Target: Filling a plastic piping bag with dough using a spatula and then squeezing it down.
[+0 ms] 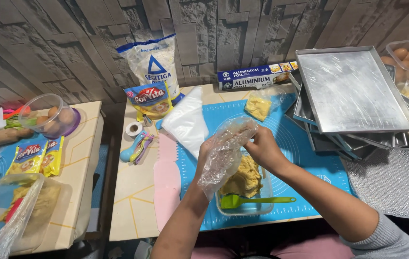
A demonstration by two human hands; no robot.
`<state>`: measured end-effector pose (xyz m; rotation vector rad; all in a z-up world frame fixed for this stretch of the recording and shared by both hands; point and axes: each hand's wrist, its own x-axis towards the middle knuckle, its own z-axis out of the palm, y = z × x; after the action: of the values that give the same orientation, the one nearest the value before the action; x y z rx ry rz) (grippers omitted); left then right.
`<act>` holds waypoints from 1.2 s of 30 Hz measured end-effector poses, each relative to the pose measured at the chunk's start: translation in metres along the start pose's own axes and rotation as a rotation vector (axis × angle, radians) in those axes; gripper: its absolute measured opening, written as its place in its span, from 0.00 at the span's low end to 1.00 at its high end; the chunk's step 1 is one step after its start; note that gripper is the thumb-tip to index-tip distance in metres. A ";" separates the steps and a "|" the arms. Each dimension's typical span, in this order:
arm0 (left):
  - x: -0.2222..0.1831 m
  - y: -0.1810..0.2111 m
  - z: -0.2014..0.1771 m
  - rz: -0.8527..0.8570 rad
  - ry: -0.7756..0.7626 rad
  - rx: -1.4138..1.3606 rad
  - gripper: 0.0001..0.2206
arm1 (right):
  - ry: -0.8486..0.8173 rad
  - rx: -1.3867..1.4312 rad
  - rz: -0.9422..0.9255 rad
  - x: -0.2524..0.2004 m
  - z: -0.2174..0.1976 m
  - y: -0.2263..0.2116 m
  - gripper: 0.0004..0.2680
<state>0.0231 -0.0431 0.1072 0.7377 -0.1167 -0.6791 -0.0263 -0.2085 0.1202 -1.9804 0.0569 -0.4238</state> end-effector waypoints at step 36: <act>0.050 -0.064 -0.089 -0.004 0.028 -0.236 0.03 | -0.156 0.657 0.481 0.011 -0.004 0.057 0.09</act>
<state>0.0576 -0.0558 -0.0072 0.5210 -0.0089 -0.6730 -0.0089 -0.2398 0.0744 -1.2862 0.2556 0.0359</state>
